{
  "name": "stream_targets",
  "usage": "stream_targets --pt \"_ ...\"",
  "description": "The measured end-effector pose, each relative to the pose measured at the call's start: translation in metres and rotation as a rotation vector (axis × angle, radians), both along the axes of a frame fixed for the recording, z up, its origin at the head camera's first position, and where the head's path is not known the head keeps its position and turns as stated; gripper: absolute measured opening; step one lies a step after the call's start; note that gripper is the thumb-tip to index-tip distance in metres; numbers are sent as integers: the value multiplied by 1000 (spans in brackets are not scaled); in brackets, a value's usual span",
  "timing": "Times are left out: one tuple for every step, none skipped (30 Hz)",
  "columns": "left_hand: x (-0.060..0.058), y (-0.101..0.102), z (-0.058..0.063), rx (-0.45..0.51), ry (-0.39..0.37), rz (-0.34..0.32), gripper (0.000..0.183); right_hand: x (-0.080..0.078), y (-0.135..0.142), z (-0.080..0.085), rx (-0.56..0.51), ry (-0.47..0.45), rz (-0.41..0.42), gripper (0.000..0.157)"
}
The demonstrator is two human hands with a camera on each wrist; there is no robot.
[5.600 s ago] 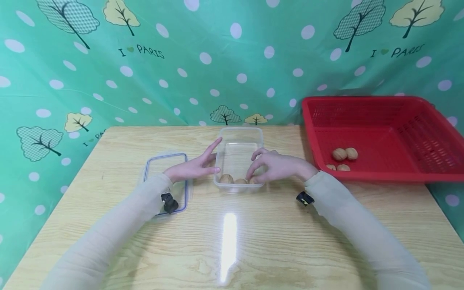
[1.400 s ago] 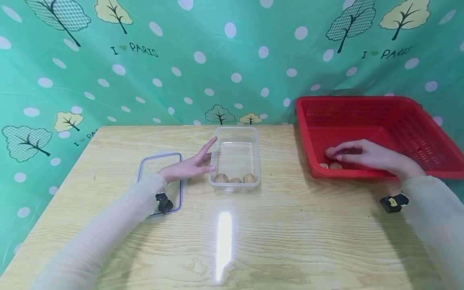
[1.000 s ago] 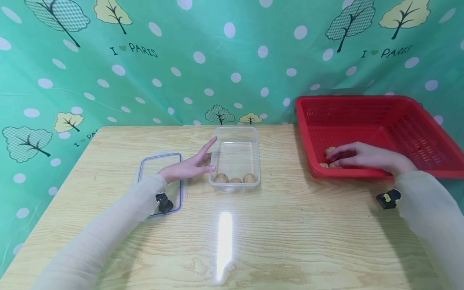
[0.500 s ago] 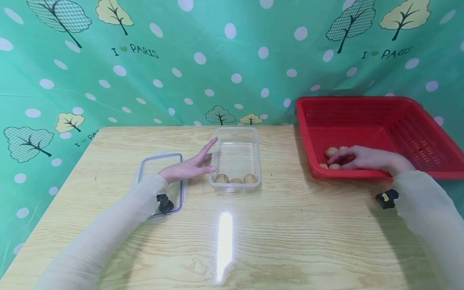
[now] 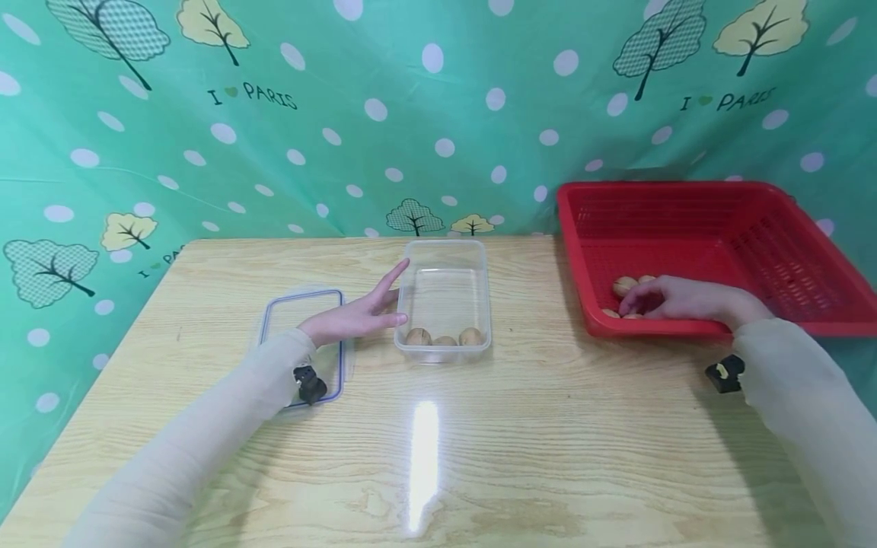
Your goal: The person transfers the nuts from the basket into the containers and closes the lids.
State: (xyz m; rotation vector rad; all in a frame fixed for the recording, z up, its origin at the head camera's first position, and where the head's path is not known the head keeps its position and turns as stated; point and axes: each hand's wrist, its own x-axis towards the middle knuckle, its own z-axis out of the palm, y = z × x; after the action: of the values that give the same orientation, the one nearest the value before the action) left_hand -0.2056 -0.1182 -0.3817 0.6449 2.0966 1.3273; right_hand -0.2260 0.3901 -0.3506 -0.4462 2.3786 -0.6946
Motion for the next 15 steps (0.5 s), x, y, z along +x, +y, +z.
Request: stream_targets --pt "0 0 0 -1 1 0 91 0 0 -1 3 13 1 54" --pt "0 0 1 -1 1 1 91 -1 0 -1 2 28 8 52" --pt "0 0 2 -1 1 0 91 -1 0 -1 5 46 11 48" --pt "1 0 2 -2 -1 0 91 -1 0 -2 1 58 8 46" --pt "1 0 2 -3 0 0 91 -1 0 -2 -3 73 2 45" --pt "0 1 3 -4 -1 1 91 0 0 -1 -5 88 -3 43" --pt "0 1 3 -4 -3 2 91 1 0 0 -10 96 -17 44" --pt "-1 1 1 -3 -3 1 92 1 0 0 -19 105 -22 44" --pt "-2 1 -2 -1 -4 0 92 3 0 2 -23 110 -37 47" --pt "-4 1 -5 0 -4 1 92 4 1 3 -30 115 -49 50" --pt "-6 1 -9 1 -1 1 93 5 1 4 -33 122 -58 52" --pt "-8 0 -13 0 2 1 93 5 1 5 -37 120 -72 54" --pt "-10 0 -16 -2 6 1 93 6 1 7 -39 119 -89 57" --pt "-12 0 -20 -3 9 1 93 7 1 8 -43 123 -102 59" --pt "-13 -1 -22 -7 12 2 93 8 0 9 -54 123 -119 60"
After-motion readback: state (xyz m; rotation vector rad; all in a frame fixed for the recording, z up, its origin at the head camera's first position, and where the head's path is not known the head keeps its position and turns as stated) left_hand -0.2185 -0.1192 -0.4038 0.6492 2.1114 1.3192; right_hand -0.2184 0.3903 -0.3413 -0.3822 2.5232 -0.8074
